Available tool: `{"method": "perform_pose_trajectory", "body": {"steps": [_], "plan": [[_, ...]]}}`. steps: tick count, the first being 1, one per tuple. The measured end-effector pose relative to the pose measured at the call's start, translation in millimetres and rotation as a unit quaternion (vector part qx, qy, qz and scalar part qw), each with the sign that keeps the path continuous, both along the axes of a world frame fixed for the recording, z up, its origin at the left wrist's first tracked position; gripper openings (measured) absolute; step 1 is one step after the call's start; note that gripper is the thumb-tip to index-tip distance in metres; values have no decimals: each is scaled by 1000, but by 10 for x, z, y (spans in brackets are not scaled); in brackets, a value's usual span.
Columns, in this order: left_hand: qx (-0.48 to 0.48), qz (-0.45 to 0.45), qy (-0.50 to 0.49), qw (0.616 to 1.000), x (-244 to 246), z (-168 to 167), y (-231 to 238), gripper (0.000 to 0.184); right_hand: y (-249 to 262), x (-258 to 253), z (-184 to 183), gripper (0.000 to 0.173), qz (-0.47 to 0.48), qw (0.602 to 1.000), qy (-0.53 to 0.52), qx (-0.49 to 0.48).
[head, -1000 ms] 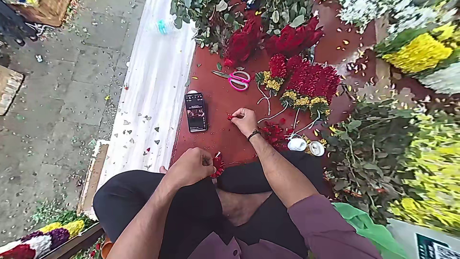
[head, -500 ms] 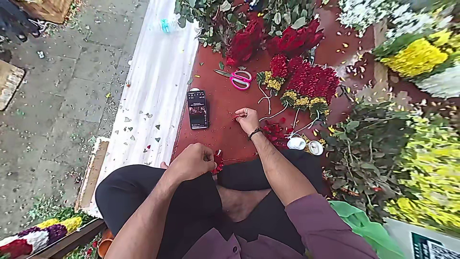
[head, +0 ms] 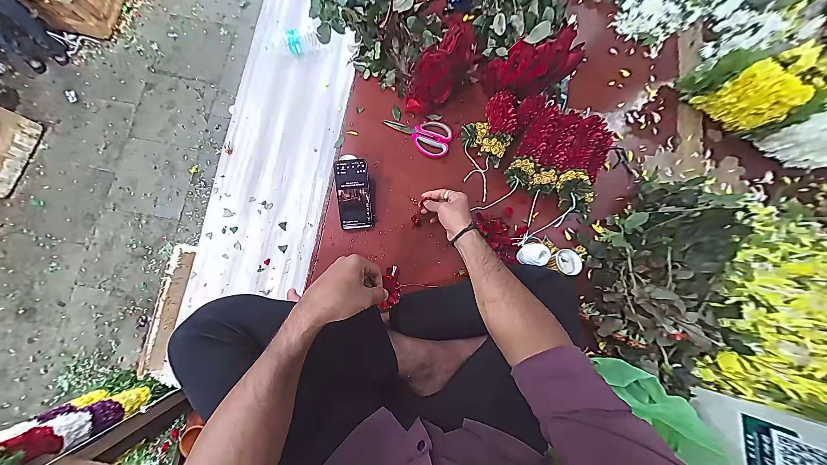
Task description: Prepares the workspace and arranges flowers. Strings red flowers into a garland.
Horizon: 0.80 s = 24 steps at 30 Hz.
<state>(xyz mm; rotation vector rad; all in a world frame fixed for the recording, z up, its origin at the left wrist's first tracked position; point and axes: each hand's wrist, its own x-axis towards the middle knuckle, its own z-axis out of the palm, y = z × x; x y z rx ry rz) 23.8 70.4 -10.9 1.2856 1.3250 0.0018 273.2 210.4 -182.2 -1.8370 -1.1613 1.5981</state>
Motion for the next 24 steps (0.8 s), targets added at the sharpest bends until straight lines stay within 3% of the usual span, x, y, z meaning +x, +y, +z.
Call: {"method": "perform_pose_trajectory", "body": {"steps": [3,7,12,16,24], "plan": [[2,-1,2,1000,-3,4,-4,15,14,24,48,33,-32,998,54,-27],[8,-2,-1,1000,-8,22,-5,16,-6,40,256,23,-60,992,90,-65],[18,-2,-1,1000,-13,67,-15,16,-200,103,556,24,-28,999,44,7],[28,-6,-2,1000,-14,91,-26,16,-401,132,787,22,-30,995,89,15],[22,-2,4,1000,-26,86,-18,16,-476,63,913,16,-3,995,97,39]]}}
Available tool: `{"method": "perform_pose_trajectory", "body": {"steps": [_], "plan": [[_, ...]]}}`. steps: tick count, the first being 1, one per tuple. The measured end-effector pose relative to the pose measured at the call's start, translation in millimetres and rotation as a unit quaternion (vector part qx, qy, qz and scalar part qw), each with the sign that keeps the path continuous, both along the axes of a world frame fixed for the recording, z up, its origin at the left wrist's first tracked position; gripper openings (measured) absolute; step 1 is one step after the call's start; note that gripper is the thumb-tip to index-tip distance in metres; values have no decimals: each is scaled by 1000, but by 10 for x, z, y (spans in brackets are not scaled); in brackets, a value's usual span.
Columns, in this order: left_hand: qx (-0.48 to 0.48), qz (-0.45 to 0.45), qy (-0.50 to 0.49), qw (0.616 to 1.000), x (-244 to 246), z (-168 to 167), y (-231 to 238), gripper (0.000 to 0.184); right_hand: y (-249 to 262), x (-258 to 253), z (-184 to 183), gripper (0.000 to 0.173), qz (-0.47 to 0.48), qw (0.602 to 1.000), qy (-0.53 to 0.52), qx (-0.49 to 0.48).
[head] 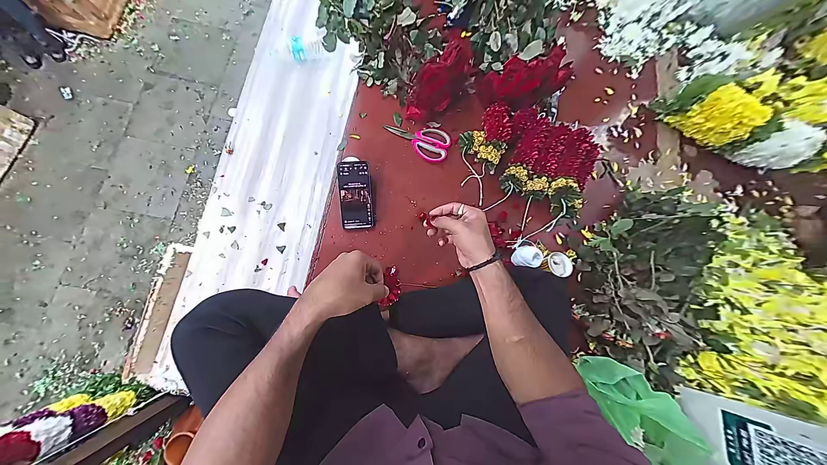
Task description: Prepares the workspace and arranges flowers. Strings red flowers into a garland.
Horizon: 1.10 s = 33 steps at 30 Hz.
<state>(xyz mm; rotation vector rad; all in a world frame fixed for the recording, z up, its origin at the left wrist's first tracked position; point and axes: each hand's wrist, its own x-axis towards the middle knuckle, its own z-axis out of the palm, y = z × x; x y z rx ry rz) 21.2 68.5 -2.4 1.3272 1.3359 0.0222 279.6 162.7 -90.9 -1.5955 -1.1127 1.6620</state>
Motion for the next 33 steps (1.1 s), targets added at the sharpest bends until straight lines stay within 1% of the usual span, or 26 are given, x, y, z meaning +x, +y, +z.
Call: {"method": "perform_pose_trajectory", "body": {"steps": [8,15,19,21,28,30,33], "plan": [[-30,-3,9,999,32,-49,20,16,31,-1,-62,13,13,999,31,16],[-39,2,11,999,29,-67,21,16,49,5,-65,19,33,998,39,26],[-31,6,10,999,11,-47,26,17,23,-14,-66,27,69,995,30,70],[-30,11,12,999,1,-47,33,17,13,-37,-71,29,77,992,30,94],[-14,33,15,999,-43,-46,28,19,-54,-97,-10,22,84,985,-6,151],[-16,37,17,999,-52,-32,31,19,-141,-96,96,18,96,981,-24,165],[-7,50,23,998,-55,-44,23,18,-242,-138,229,14,90,981,-23,170]]}}
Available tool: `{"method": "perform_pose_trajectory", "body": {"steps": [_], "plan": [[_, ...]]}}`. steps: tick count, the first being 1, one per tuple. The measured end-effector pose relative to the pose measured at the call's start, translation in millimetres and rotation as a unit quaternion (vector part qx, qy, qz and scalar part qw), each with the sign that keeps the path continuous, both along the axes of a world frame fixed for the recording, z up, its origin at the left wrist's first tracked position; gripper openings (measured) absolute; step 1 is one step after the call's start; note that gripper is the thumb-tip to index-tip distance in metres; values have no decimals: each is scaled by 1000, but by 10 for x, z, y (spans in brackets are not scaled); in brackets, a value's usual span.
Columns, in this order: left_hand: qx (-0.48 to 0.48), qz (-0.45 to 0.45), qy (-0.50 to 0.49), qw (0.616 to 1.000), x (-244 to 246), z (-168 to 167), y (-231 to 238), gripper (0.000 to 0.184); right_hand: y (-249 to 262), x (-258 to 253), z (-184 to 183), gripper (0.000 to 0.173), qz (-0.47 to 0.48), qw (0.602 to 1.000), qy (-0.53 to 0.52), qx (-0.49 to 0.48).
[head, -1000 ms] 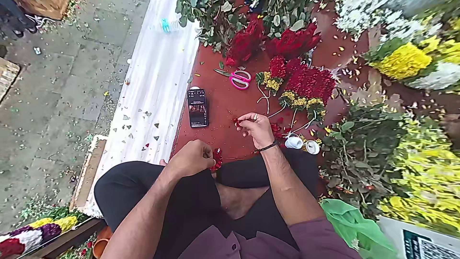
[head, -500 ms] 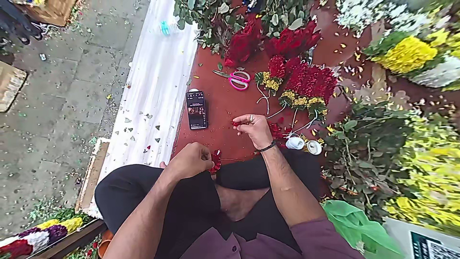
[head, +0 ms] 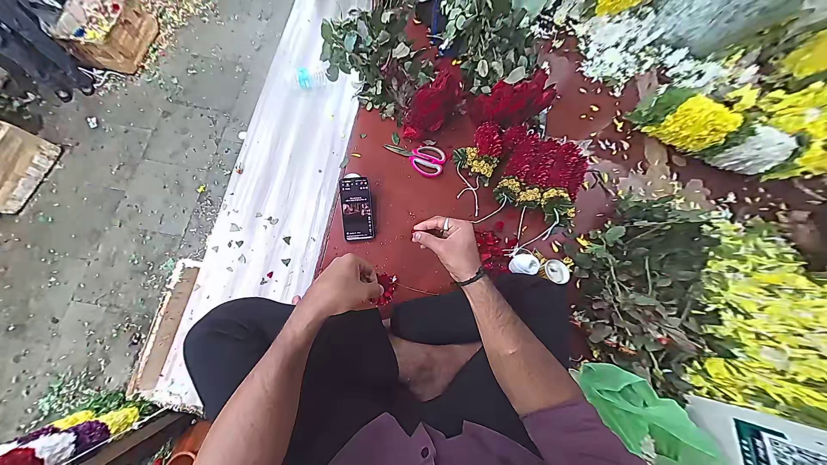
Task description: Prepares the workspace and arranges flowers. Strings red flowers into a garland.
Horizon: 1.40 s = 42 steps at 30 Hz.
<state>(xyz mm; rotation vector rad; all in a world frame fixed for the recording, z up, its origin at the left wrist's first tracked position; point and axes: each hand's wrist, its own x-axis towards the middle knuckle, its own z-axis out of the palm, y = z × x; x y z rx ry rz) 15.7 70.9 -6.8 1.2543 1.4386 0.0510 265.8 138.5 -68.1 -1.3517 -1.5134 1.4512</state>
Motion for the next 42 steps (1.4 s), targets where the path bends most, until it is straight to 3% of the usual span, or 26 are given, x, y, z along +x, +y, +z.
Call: {"method": "perform_pose_trajectory", "body": {"steps": [2,7,12,15,19,23,26,30,35,38,42], "plan": [[4,9,5,1000,-5,-14,6,17,-81,-46,56,16,-24,1000,11,-1],[1,51,19,999,10,-15,8,20,-275,-118,240,48,-51,994,71,-62],[-3,98,-17,995,16,-63,-12,19,-440,-240,409,53,-32,972,147,-178],[-30,127,-85,988,42,-70,-21,18,-509,-332,384,55,-2,964,136,-228],[-39,141,-134,980,78,-52,-16,13,-528,-374,277,55,-7,969,99,-224],[-12,110,-122,986,78,-86,-23,14,-515,-357,262,62,5,972,71,-223],[0,93,-121,988,60,-99,-27,11,-481,-296,195,76,46,971,47,-229],[10,88,-99,991,61,-82,-28,16,-379,-141,144,108,134,965,42,-223],[11,105,-61,993,67,-27,-11,29,-279,-26,142,117,215,963,-3,-164],[-6,112,-47,993,29,32,9,27,-309,-62,44,101,281,942,9,-184],[-29,127,-18,991,-66,167,114,25,-234,-53,119,18,247,962,28,-111]]}}
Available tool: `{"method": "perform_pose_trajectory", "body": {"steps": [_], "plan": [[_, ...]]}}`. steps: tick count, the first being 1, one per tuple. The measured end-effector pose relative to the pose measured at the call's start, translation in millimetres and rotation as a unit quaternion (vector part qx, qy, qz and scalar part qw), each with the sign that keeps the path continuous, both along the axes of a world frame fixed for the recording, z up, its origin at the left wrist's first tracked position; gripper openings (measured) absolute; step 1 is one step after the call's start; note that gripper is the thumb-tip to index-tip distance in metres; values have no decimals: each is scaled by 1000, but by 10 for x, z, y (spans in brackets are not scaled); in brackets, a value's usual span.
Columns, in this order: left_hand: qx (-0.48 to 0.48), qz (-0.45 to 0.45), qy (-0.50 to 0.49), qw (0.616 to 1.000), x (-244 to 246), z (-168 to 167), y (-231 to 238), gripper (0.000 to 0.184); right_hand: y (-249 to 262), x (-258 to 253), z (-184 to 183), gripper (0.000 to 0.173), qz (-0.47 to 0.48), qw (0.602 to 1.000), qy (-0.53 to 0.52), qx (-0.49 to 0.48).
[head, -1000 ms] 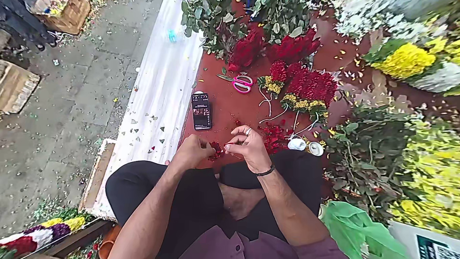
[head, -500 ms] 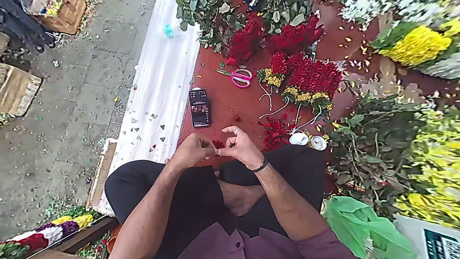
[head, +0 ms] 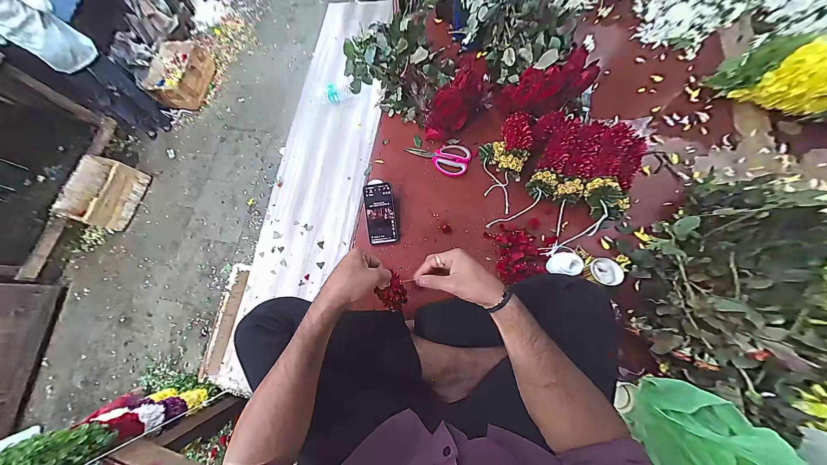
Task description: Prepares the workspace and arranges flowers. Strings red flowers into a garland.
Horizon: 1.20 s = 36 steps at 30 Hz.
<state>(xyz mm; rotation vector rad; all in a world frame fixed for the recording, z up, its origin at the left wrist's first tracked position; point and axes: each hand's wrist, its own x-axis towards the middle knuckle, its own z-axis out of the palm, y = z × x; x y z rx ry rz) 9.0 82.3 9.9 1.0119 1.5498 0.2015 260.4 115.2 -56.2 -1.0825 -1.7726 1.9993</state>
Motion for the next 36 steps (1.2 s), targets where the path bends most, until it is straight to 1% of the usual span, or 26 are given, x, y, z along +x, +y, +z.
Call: {"method": "perform_pose_trajectory", "body": {"steps": [1,3,4,5,6,7,8,9,10,11,12,13,14,15,16,17,19,21,23,25,27,29,31,33,36], "plan": [[0,3,9,1000,-15,25,23,26,29,31,39,13,5,1000,20,9],[3,-9,45,999,-13,82,94,24,45,75,106,14,39,997,66,19],[4,-36,78,996,7,112,132,24,26,84,148,15,56,994,90,20],[4,-84,122,989,40,149,166,23,-2,84,202,15,59,991,117,24],[3,-147,166,975,95,201,185,24,-25,79,267,14,48,988,143,31],[0,-216,188,958,176,299,191,24,-35,68,329,12,24,985,166,42],[-2,-289,176,941,273,437,198,23,-24,61,370,9,-5,982,183,53],[5,-354,134,926,372,576,212,21,4,60,373,7,-28,978,201,56],[20,-398,76,914,470,708,239,16,30,60,338,5,-46,973,221,38],[57,-407,19,911,551,797,262,13,39,55,274,4,-62,967,246,2],[100,-379,-36,919,619,847,292,11,29,49,190,2,-79,959,269,-41],[133,-328,-76,932,672,872,334,11,4,39,124,4,-104,952,277,-72],[157,-263,-98,947,716,881,372,10,-34,41,78,7,-122,948,279,-88],[175,-196,-96,960,751,883,406,11,-83,50,52,5,-124,946,285,-94],[203,-138,-76,967,773,861,434,12,-91,37,41,5,-122,931,323,-120],[231,-97,-40,967,772,809,463,12,-70,53,44,4,-97,925,343,-132],[256,-53,48,964,707,646,522,11,27,162,114,9,-56,934,339,-98],[225,-62,82,969,574,501,499,11,134,322,209,10,-79,951,296,-46],[146,-132,64,978,413,394,412,13,246,520,237,9,-80,973,216,-9],[67,-223,59,971,303,298,303,12,348,726,187,11,-40,995,86,-14],[25,-277,55,959,231,257,159,14,487,872,28,17,-38,997,-61,-33],[9,-286,26,958,157,219,20,14,692,907,-249,18,-85,976,-198,-22],[14,-273,1,962,87,127,-60,14,890,829,-607,17,-117,942,-313,38],[18,-236,-17,972,40,-27,-101,15,993,627,-873,19,-100,919,-371,89],[24,-195,-24,980,15,-240,-141,16,954,297,-1158,32,-61,886,-436,142]]}}
